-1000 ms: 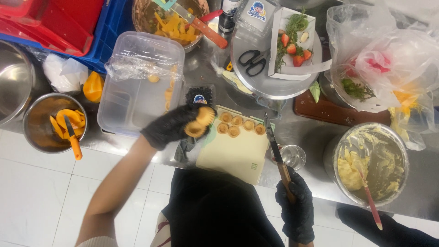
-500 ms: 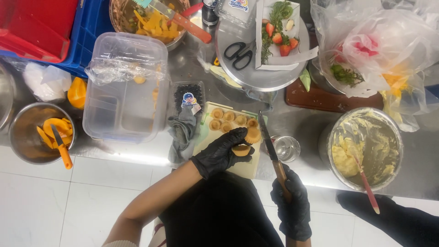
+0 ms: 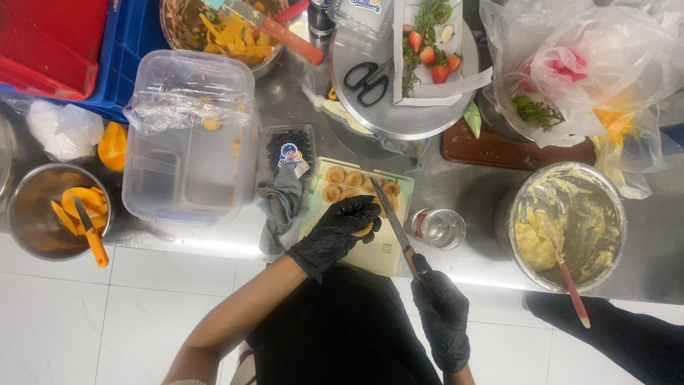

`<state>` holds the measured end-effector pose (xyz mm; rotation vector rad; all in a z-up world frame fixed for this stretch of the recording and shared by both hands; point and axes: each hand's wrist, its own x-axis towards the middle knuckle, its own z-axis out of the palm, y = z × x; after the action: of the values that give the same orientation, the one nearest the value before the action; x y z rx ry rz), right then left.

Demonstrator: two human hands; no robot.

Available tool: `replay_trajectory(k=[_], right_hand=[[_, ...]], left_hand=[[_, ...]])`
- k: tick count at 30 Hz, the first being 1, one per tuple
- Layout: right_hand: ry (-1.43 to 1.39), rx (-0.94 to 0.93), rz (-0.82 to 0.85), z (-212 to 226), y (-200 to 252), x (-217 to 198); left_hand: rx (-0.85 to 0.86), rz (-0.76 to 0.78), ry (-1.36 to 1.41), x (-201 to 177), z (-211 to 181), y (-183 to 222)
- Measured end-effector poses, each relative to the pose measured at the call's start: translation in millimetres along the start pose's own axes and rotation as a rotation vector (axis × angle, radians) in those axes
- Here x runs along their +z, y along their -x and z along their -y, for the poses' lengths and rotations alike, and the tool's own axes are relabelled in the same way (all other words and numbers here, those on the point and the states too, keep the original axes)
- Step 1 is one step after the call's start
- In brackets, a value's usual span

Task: Filling small tart shells with a cream filling using a piping bag.

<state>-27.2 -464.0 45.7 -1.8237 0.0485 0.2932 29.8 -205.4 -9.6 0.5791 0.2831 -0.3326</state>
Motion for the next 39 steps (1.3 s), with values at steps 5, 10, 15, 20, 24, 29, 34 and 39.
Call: replay_trajectory(k=[5, 10, 15, 20, 24, 29, 34, 39], right_hand=[[0.207, -0.068, -0.061, 17, 1, 2], [0.392, -0.336, -0.084, 29, -3, 2], [-0.024, -0.025, -0.233, -11, 4, -9], [-0.255, -0.091, -0.194, -15, 8, -22], [-0.277, -0.156, -0.132, -11, 7, -23], [-0.352, -0.112, -0.133, -21, 9, -23], [-0.243, -0.009, -0.167, -3, 10, -18], [-0.347, -0.015, -0.166, -2, 7, -19]], left_hand=[[-0.058, 0.004, 0.084, -3, -2, 2], [-0.088, 0.008, 0.033, -6, 2, 2], [-0.015, 0.092, -0.019, -8, 5, -2], [0.187, -0.034, -0.761, -10, 18, -1], [0.709, -0.023, -1.805, -62, 63, -17], [0.541, -0.010, -2.310, -77, 71, -41], [0.659, -0.051, -2.341, -88, 90, -66], [0.518, -0.231, -2.318, -98, 105, -69]])
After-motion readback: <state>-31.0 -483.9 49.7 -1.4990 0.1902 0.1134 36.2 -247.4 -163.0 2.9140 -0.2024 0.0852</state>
